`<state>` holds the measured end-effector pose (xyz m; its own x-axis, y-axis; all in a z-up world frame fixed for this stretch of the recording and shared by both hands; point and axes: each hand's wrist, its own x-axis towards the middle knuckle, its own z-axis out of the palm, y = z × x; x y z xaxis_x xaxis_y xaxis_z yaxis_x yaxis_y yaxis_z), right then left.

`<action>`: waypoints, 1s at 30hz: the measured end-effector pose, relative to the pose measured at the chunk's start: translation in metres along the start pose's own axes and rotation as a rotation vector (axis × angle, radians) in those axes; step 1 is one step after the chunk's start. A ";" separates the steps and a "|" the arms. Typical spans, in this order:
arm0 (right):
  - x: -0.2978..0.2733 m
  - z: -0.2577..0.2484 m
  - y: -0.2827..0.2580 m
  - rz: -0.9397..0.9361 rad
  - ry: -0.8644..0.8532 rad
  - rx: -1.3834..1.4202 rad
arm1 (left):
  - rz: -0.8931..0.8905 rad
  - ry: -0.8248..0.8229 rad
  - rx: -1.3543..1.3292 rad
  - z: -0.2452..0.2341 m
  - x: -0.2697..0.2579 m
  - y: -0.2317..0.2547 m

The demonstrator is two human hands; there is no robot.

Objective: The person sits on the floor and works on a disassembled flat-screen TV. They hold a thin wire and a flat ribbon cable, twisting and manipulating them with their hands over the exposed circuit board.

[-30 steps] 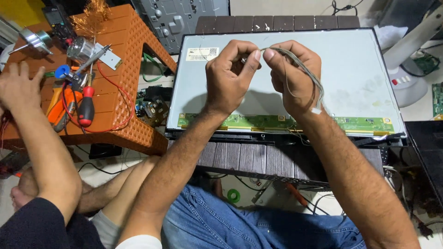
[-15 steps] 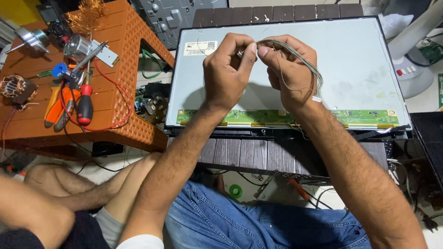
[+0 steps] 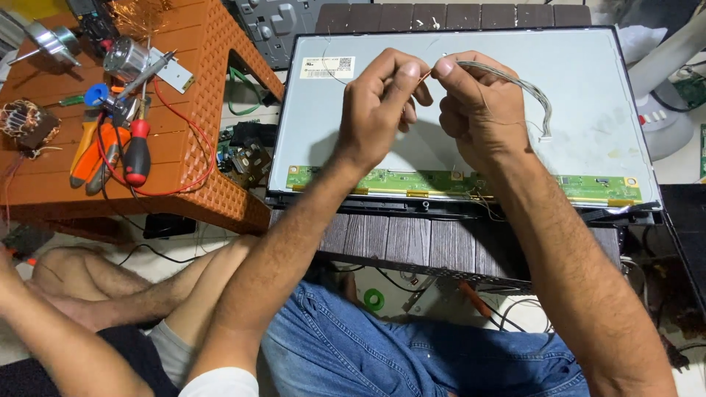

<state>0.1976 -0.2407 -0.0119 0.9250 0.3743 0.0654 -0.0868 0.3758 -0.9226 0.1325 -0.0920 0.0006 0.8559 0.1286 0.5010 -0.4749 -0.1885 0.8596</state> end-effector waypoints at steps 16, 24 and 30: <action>-0.008 0.009 -0.008 0.202 0.017 0.192 | 0.114 0.010 0.131 -0.001 0.000 -0.004; -0.006 0.005 0.000 0.046 0.027 0.051 | 0.183 0.076 0.231 0.001 -0.002 -0.002; -0.005 0.007 0.001 0.087 0.046 0.055 | 0.167 0.095 0.238 0.000 -0.003 0.000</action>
<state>0.1908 -0.2366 -0.0104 0.9288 0.3690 -0.0331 -0.1869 0.3895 -0.9019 0.1300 -0.0920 -0.0003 0.7419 0.1648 0.6499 -0.5363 -0.4359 0.7227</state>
